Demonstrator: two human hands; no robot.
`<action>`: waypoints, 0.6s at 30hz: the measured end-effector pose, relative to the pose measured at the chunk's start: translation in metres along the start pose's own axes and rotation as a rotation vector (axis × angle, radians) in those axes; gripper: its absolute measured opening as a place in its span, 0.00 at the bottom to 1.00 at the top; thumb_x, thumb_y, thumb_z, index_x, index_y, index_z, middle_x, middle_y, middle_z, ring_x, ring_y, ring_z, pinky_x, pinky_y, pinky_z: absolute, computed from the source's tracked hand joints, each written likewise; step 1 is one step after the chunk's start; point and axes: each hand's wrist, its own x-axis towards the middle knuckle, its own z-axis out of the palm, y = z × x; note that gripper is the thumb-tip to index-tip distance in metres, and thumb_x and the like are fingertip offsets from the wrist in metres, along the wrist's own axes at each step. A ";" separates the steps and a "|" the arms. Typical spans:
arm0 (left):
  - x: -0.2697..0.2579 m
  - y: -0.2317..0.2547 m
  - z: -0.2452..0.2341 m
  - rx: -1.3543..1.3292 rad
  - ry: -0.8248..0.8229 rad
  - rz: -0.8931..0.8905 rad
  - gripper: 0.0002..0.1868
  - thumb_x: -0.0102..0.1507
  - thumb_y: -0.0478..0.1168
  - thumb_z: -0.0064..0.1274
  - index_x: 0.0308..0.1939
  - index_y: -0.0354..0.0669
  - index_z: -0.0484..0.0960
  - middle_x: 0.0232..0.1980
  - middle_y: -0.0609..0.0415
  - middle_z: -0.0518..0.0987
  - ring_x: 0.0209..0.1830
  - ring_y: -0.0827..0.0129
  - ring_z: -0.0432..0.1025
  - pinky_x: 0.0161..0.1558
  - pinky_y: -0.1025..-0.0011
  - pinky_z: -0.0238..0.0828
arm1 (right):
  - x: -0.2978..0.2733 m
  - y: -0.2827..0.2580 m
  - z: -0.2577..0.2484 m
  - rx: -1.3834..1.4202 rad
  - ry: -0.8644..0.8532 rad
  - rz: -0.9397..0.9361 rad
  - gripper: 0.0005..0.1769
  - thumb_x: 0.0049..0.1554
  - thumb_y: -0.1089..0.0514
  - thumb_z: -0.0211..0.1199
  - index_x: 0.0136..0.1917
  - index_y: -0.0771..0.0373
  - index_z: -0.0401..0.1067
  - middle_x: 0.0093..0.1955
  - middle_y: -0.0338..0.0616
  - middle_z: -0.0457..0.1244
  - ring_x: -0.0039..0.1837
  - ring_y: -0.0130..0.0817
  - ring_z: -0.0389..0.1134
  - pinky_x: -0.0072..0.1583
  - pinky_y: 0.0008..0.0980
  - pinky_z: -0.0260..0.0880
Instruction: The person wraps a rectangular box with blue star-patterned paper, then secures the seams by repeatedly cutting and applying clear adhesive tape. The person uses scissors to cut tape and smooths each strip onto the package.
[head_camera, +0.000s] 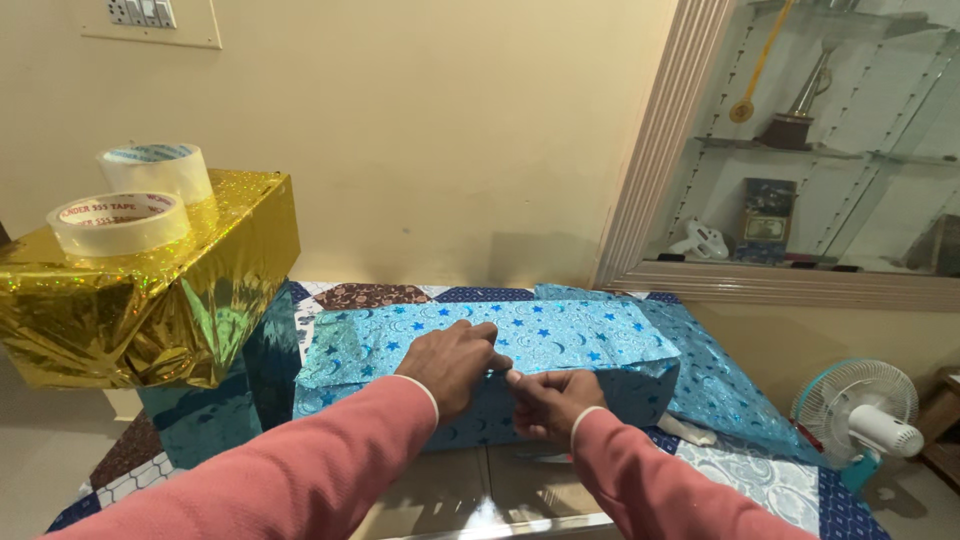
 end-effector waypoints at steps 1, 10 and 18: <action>0.000 0.001 0.000 0.003 -0.011 -0.003 0.23 0.58 0.31 0.55 0.51 0.66 0.86 0.50 0.58 0.75 0.54 0.57 0.71 0.50 0.55 0.74 | -0.002 -0.002 0.001 -0.012 0.024 0.007 0.19 0.51 0.53 0.76 0.35 0.73 0.76 0.29 0.49 0.66 0.29 0.36 0.68 0.30 0.32 0.65; -0.001 0.005 -0.017 -0.067 -0.125 -0.065 0.25 0.51 0.39 0.63 0.53 0.60 0.85 0.51 0.57 0.74 0.55 0.58 0.70 0.55 0.56 0.72 | -0.038 -0.042 0.028 -1.036 0.364 -0.116 0.25 0.50 0.34 0.71 0.41 0.58 0.85 0.32 0.48 0.73 0.36 0.36 0.76 0.46 0.34 0.77; -0.001 0.011 -0.012 -0.074 0.035 -0.034 0.14 0.63 0.52 0.57 0.35 0.48 0.89 0.46 0.54 0.75 0.50 0.56 0.70 0.49 0.53 0.70 | -0.045 -0.052 0.016 -1.675 0.295 -0.559 0.28 0.55 0.28 0.60 0.38 0.52 0.80 0.39 0.42 0.70 0.44 0.46 0.74 0.45 0.48 0.75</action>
